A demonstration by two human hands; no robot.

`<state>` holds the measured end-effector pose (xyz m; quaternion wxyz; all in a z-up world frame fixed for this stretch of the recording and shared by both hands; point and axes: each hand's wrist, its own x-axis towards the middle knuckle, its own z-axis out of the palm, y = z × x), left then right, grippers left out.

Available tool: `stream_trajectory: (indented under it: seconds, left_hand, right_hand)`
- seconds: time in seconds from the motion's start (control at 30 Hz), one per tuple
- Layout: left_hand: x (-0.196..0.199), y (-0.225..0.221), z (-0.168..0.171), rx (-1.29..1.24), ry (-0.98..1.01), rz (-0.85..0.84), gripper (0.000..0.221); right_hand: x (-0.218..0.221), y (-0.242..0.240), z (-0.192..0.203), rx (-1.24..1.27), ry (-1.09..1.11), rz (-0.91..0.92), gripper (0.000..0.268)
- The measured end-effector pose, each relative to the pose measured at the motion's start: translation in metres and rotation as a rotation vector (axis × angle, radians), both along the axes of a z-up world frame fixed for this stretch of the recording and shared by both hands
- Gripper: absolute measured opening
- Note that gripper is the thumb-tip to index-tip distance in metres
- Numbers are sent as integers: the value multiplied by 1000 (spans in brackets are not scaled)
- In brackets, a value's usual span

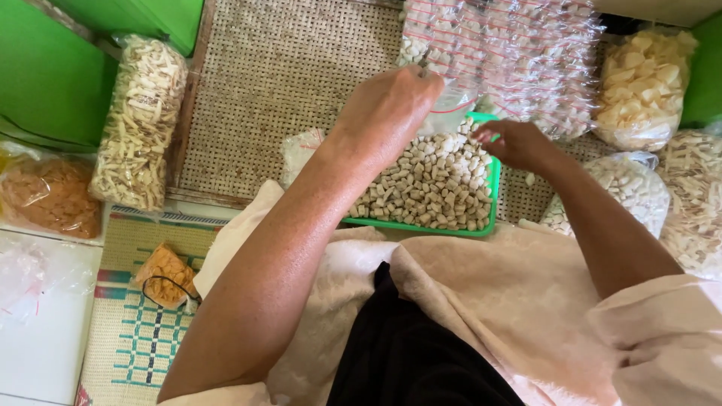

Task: The person scoops small white snack pieces from a green tray into clear plastic bags, seals each bag, and places it aside. The process is repeated continuously with multiple bags.

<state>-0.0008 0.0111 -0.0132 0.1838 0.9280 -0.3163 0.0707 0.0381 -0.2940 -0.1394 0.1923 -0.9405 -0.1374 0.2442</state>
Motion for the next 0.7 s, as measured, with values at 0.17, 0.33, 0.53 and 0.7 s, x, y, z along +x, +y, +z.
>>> stream_trajectory:
  seconds: [0.17,0.33,0.53,0.7]
  left_hand:
    - [-4,6,2,10,11,27,25]
    - [-7,9,5,55,-8,45,27]
    - [-8,11,7,47,-9,49,25]
    - [-10,13,10,59,3,58,31]
  right_hand:
    - [-25,-8,-66,-319,440,81,33]
    - [-43,-6,-91,-362,541,265,31]
    - [-48,18,-77,-417,510,193,43]
    - [-43,16,-87,-363,235,124,19]
